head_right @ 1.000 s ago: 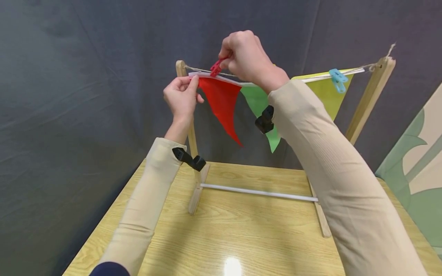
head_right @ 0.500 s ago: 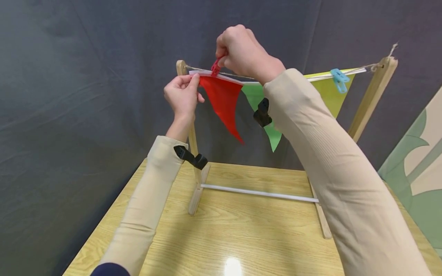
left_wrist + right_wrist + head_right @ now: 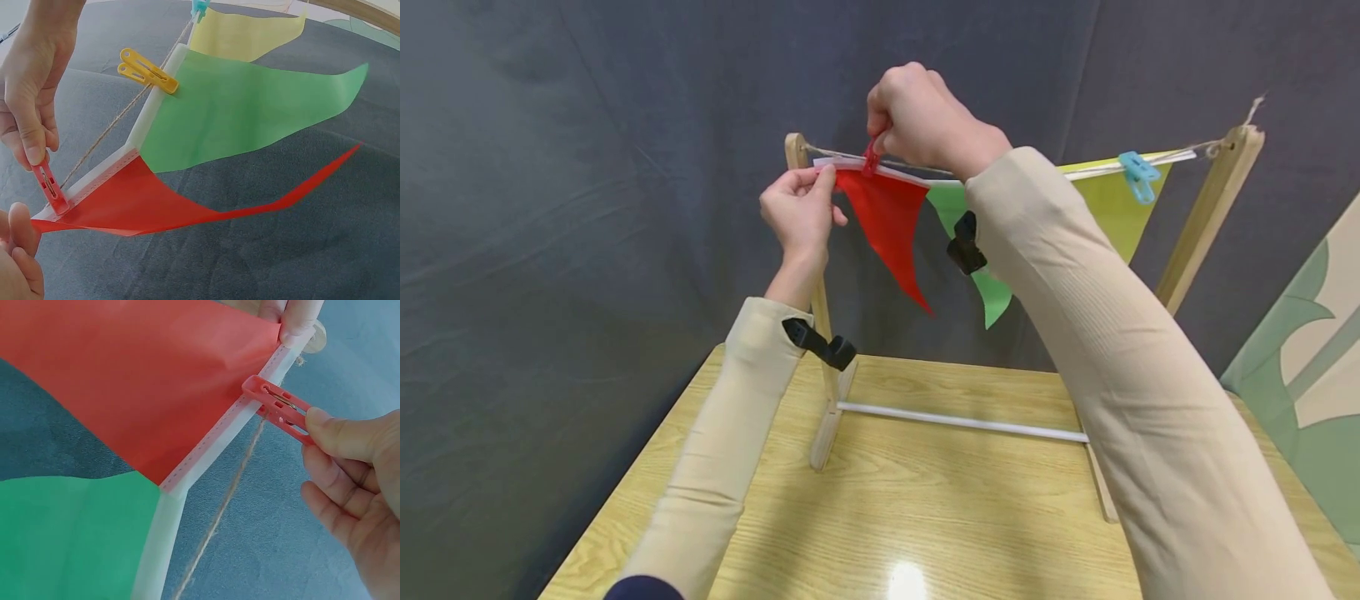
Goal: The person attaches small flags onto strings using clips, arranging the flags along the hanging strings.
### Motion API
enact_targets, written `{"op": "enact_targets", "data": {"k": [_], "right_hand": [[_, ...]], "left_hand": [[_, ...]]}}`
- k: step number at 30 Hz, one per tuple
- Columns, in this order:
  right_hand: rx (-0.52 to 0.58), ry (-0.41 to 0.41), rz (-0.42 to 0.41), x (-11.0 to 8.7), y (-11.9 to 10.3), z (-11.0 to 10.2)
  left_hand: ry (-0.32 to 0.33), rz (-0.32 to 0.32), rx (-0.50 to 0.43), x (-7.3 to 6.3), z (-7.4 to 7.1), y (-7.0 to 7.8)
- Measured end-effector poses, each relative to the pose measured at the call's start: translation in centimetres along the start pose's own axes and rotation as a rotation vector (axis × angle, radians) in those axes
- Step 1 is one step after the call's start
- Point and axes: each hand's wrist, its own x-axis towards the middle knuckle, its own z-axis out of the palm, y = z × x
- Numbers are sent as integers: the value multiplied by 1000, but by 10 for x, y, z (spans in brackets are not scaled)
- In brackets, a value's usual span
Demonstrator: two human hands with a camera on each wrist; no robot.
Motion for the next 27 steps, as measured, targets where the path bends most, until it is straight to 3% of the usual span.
{"op": "enact_targets", "data": {"k": [18, 27], "right_hand": [[27, -42, 11, 1, 4, 6], [42, -73, 26, 1, 4, 7]], "left_hand": [[8, -76, -39, -1, 2, -5], [0, -74, -45, -3, 3, -6]]}}
